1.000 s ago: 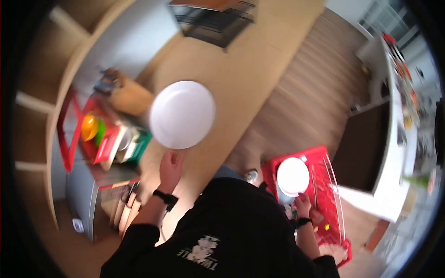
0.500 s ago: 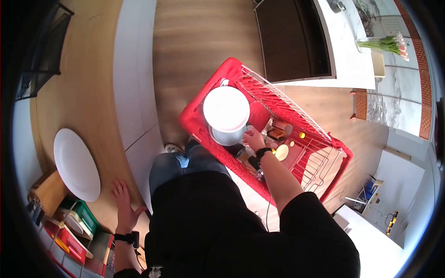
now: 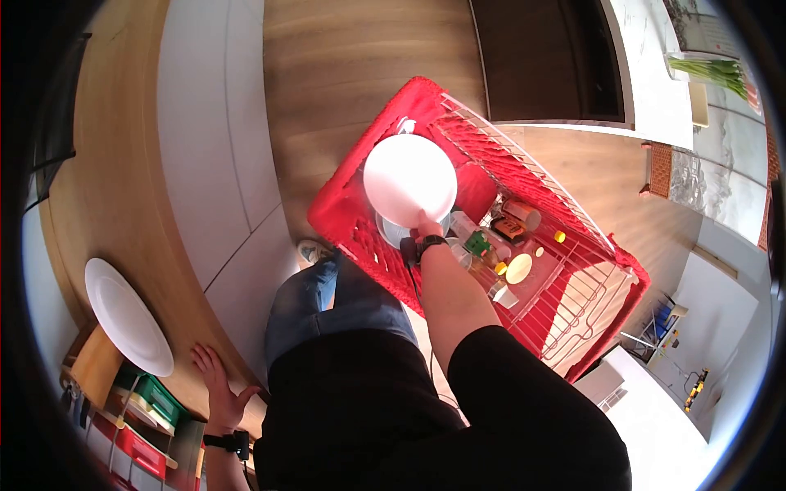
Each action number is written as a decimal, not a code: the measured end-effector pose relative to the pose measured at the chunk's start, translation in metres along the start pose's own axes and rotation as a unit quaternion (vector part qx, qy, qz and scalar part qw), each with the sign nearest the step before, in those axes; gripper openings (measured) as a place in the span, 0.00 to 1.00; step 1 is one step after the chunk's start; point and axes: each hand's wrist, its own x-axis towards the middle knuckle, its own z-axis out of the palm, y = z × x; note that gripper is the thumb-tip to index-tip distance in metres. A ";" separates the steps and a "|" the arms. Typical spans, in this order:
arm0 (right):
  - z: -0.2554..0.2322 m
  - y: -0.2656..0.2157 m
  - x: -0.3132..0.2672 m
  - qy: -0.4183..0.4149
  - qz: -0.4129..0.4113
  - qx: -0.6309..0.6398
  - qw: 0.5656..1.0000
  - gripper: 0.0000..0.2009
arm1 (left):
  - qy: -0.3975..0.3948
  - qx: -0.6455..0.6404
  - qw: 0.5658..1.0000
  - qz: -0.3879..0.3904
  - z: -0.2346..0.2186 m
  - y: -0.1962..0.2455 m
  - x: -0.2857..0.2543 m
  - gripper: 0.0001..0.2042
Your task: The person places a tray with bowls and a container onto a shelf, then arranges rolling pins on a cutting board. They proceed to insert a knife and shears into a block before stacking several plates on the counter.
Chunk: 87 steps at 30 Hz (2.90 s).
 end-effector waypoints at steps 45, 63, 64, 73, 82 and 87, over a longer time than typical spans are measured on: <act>0.257 0.083 -0.524 -0.575 -0.356 -0.329 0.659 0.11 | 0.363 -0.791 0.485 -0.092 0.003 -0.107 -0.003 0.19; 0.275 0.098 -0.532 -0.380 -0.637 -0.453 0.494 0.34 | 0.375 -0.800 0.454 -0.115 0.007 -0.109 0.004 0.18; 0.275 0.100 -0.530 -0.336 -0.740 -0.432 0.392 0.36 | 0.373 -0.798 0.458 -0.120 0.009 -0.110 0.004 0.18; 0.262 0.099 -0.548 -0.371 -0.646 -0.571 0.344 0.40 | 0.379 -0.794 0.459 -0.125 0.015 -0.112 0.007 0.18; 0.248 0.092 -0.554 -0.249 -0.711 -0.635 0.173 0.33 | 0.405 -0.767 0.480 -0.131 0.005 -0.098 0.006 0.21; 0.232 0.076 -0.543 -0.313 -0.724 -0.564 0.244 0.29 | 0.417 -0.770 0.467 -0.123 0.004 -0.097 0.006 0.22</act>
